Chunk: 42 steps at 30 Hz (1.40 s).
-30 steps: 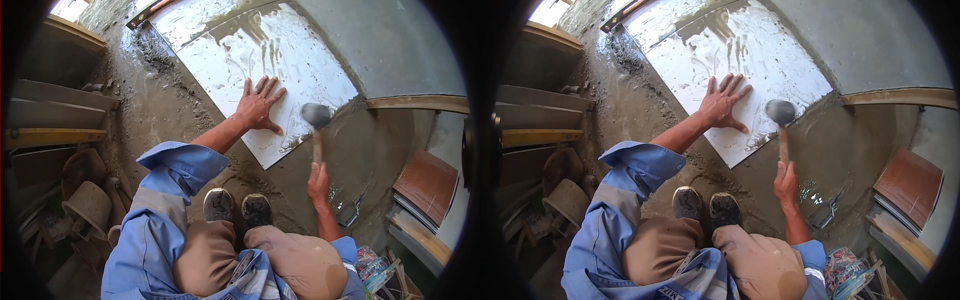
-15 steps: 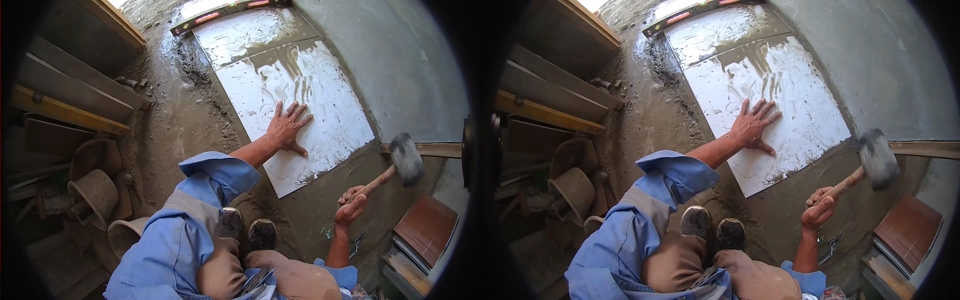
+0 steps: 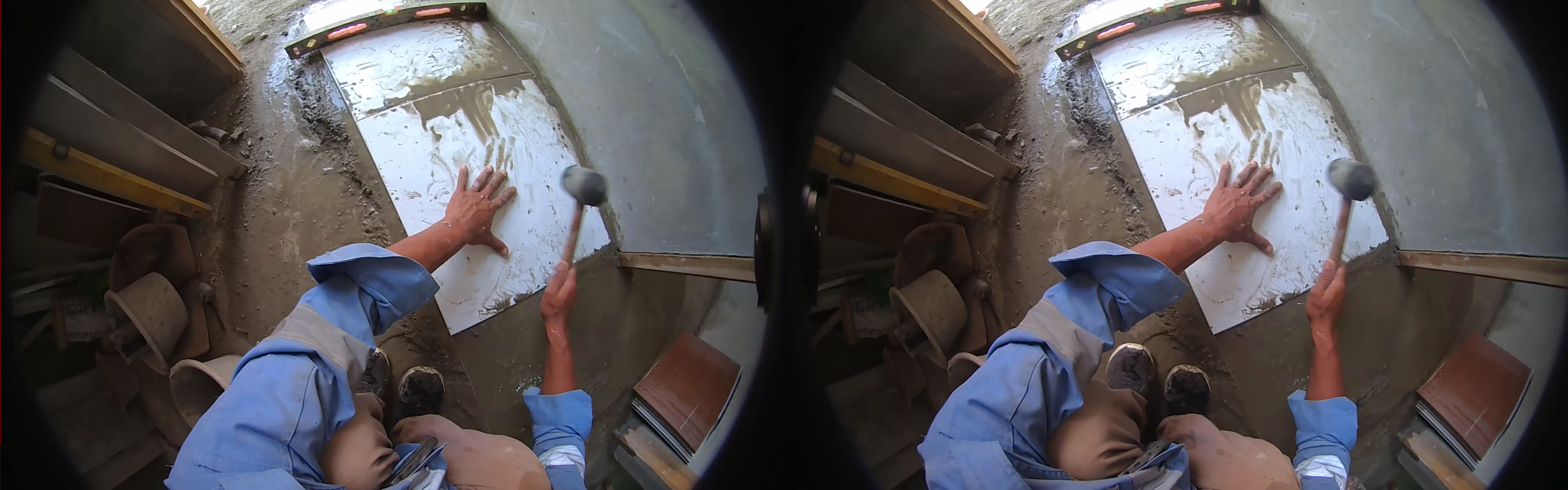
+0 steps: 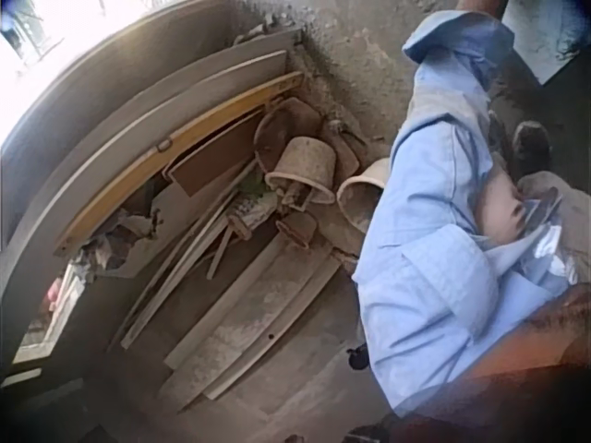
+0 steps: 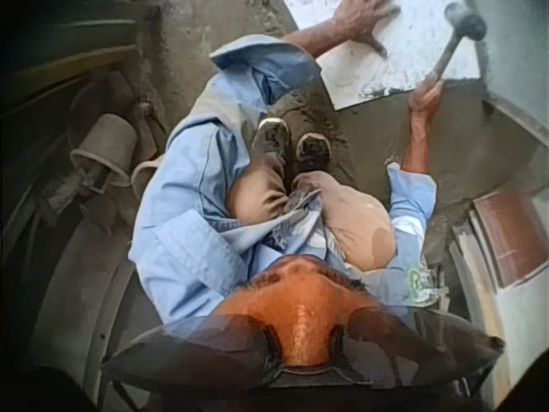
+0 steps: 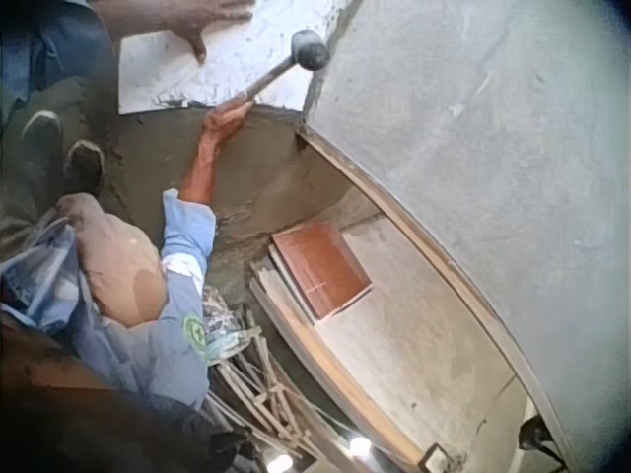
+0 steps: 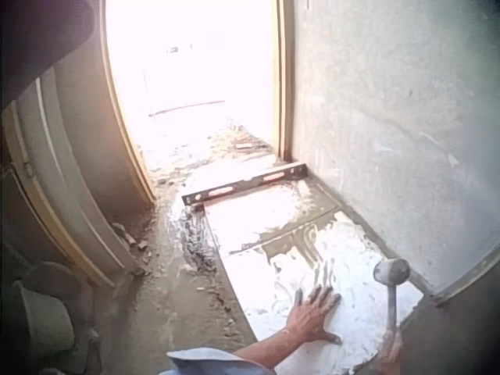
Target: Laying and leveling a large white floor tile using a rubber mallet and level
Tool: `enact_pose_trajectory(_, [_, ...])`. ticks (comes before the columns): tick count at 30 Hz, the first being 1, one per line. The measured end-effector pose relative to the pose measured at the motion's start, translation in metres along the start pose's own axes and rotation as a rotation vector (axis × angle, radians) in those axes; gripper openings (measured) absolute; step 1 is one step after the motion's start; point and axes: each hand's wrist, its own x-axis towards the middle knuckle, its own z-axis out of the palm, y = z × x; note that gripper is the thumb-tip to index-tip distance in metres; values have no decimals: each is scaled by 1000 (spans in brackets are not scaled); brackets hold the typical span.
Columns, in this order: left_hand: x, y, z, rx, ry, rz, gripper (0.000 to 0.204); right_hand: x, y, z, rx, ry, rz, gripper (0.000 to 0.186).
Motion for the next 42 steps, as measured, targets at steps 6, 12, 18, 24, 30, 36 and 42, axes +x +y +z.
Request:
enact_pose_trajectory(6, [2, 3, -4, 2, -11, -14, 129, 21, -20, 4, 112, 120, -44, 49])
enact_pose_trajectory(12, [7, 8, -8, -2, -27, -3, 129, 48, -56, -11, 806, 186, 192, 43])
enact_pose_trajectory(18, [11, -4, -16, 28, -78, -27, 129, 86, -89, -16, 347, 58, 168, 43])
enact_pose_trajectory(24, [17, -2, -12, 35, -75, 10, 130, 101, -85, 5, 251, 17, 65, 44])
enact_pose_trajectory(30, [18, -1, -16, 63, -97, -11, 129, 111, -86, 19, 56, -71, 29, 40])
enact_pose_trajectory(36, [18, -1, -13, 48, -87, -14, 129, 120, -98, 20, 146, 21, -25, 45])
enact_pose_trajectory(42, [21, -4, -13, 64, -73, -28, 130, 127, -112, 8, 384, -16, 105, 52])
